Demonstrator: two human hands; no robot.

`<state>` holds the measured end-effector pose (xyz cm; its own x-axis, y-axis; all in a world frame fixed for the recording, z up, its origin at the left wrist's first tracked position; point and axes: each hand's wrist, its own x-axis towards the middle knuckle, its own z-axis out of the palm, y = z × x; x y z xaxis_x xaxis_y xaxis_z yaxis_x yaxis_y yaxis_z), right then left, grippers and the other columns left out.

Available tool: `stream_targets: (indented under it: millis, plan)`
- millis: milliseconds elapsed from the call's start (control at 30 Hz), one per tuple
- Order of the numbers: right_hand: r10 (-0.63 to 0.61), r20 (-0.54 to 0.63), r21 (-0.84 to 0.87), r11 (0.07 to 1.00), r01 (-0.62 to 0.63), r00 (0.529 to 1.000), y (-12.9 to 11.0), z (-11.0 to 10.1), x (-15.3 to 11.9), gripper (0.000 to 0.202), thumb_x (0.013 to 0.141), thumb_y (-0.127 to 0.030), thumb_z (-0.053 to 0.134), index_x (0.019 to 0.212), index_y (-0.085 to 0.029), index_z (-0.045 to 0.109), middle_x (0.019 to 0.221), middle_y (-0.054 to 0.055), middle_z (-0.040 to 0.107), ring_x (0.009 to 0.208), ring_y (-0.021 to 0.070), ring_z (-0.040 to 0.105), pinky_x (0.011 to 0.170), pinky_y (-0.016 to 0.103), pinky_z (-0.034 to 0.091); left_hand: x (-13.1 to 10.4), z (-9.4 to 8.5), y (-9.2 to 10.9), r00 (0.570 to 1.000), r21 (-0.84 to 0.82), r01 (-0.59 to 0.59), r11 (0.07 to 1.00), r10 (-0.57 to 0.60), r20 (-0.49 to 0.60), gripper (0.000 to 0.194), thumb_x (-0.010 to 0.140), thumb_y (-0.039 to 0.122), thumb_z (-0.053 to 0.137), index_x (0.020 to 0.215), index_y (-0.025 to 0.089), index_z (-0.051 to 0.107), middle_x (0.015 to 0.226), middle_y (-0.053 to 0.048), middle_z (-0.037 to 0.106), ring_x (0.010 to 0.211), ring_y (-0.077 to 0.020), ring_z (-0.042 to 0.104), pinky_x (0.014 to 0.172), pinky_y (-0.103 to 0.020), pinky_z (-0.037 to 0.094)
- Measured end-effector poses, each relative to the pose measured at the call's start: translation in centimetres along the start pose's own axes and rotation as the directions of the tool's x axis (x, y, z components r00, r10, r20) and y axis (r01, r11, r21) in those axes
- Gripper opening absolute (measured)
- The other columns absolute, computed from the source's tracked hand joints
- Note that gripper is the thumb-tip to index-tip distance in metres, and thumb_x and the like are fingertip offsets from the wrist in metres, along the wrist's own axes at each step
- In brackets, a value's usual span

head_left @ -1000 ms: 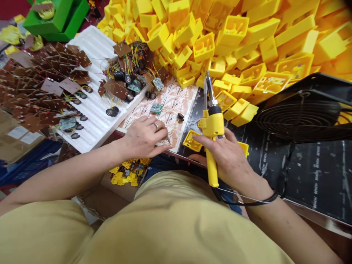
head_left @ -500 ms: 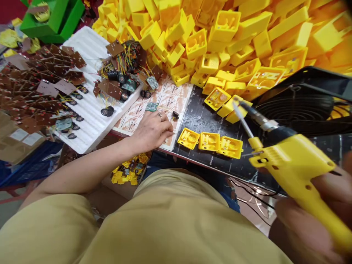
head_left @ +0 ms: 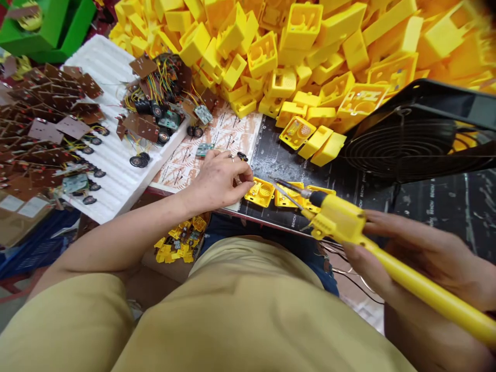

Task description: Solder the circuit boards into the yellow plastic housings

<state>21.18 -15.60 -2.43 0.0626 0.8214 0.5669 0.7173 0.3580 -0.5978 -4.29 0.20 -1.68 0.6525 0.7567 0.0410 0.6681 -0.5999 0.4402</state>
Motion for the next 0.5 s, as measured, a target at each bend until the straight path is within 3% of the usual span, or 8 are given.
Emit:
stream_targets:
  millis: [100,233,333,500]
  plan:
    - [-0.176,0.095,0.043,0.984,0.172,0.980,-0.1,0.4,0.5,0.054,0.083,-0.024,0.077,0.135,-0.026,0.060,0.084,0.006,0.074,0.062,0.0218,0.071,0.050,0.029,0.061,0.0,-0.1,0.1,1.000,0.007,0.001,1.000,-0.001,0.006,0.015,0.084,0.028,0.060,0.077,0.019,0.070,0.077,-0.002,0.073,0.088,-0.0212,0.062,0.092,-0.040,0.038]
    - [-0.216,0.164,0.100,0.974,0.202,0.962,-0.4,1.0,1.4,0.050,0.079,-0.013,0.080,0.122,-0.027,0.061,0.079,0.000,0.073,0.066,0.0187,0.071,0.055,0.024,0.061,-0.1,-0.2,0.2,1.000,0.027,0.012,1.000,-0.013,0.027,0.017,0.084,0.028,0.058,0.077,0.019,0.071,0.078,-0.003,0.073,0.087,-0.0216,0.062,0.090,-0.040,0.039]
    - [-0.282,0.166,0.053,0.959,0.277,0.945,-0.7,1.3,2.1,0.029,0.082,-0.017,0.079,0.104,-0.021,0.060,0.077,0.001,0.071,0.065,0.0148,0.070,0.059,0.022,0.061,0.0,-0.2,0.2,1.000,0.042,0.001,0.999,-0.002,0.025,0.017,0.085,0.027,0.058,0.077,0.020,0.070,0.077,-0.002,0.073,0.087,-0.0211,0.062,0.090,-0.039,0.039]
    - [-0.373,0.187,0.026,0.927,0.375,0.909,-1.4,1.4,3.2,0.021,0.083,-0.018,0.079,0.092,-0.018,0.060,0.074,0.002,0.070,0.062,0.0112,0.067,0.059,0.019,0.058,0.1,-0.2,0.1,0.999,0.065,-0.024,0.998,0.022,0.029,0.018,0.085,0.029,0.057,0.076,0.019,0.070,0.078,-0.003,0.073,0.088,-0.0217,0.062,0.089,-0.040,0.039]
